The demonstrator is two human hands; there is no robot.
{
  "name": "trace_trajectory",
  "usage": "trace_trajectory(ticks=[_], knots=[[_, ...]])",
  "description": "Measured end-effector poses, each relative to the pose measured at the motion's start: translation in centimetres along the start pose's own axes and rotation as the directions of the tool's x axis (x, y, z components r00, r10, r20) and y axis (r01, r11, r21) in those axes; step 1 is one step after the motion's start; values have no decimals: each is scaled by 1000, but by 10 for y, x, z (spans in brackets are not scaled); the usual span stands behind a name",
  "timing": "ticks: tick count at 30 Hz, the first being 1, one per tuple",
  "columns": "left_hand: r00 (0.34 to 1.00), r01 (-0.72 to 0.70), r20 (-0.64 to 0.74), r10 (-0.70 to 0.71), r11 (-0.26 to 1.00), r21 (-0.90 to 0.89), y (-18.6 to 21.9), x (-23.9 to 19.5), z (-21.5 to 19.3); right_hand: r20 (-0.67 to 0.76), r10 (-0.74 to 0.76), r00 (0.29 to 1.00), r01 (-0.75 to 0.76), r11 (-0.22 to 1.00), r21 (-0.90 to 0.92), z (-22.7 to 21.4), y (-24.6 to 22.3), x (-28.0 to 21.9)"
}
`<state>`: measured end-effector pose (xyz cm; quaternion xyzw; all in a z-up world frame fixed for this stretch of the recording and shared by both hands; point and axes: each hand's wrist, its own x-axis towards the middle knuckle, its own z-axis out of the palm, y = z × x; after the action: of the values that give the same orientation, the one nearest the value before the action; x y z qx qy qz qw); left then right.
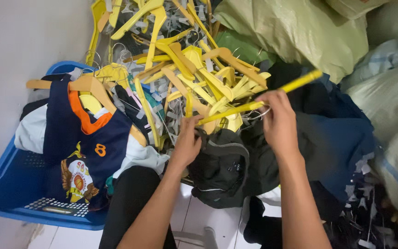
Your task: The person sorts through a pile of clothes, selects shirts, places them on hangers, and buttons them up. They then place the hung shirts into a blue laundry basket.
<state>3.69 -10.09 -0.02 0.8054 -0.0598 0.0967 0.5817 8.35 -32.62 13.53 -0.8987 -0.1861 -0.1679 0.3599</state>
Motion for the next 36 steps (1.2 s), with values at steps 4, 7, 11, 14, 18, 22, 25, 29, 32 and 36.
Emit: trace_trajectory(ticks=[4,7,11,14,18,22,25,29,32,36], knots=[[976,31,215,-26,999,-21,11,-5,-2,-107,-70,992,20,912,-409,-19,4,-34],[940,-95,329,93,995,-9,14,-6,-4,-136,-25,990,-35,908,-418,-26,10,-59],[937,-163,333,106,975,148,22,-13,-1,-177,59,983,-115,937,-329,-30,18,-91],[975,-83,218,39,976,201,36,-10,3,-279,7,960,-112,925,-363,-32,20,-105],[947,197,250,-202,979,45,51,-18,4,-406,-6,914,-143,930,-337,-41,20,-124],[974,-168,154,169,986,-21,59,-21,5,-417,89,905,-212,942,-261,-45,16,-135],[977,-81,200,77,997,12,63,-22,8,-386,119,915,-243,925,-292,-36,15,-141],[940,31,337,-47,998,53,65,-29,8,-348,409,843,-415,908,62,-9,25,-149],[913,-139,401,70,980,145,63,-34,6,-334,409,850,-376,913,159,12,36,-160],[910,-221,383,157,967,128,57,-40,10,-207,465,861,-416,877,240,41,43,-174]])
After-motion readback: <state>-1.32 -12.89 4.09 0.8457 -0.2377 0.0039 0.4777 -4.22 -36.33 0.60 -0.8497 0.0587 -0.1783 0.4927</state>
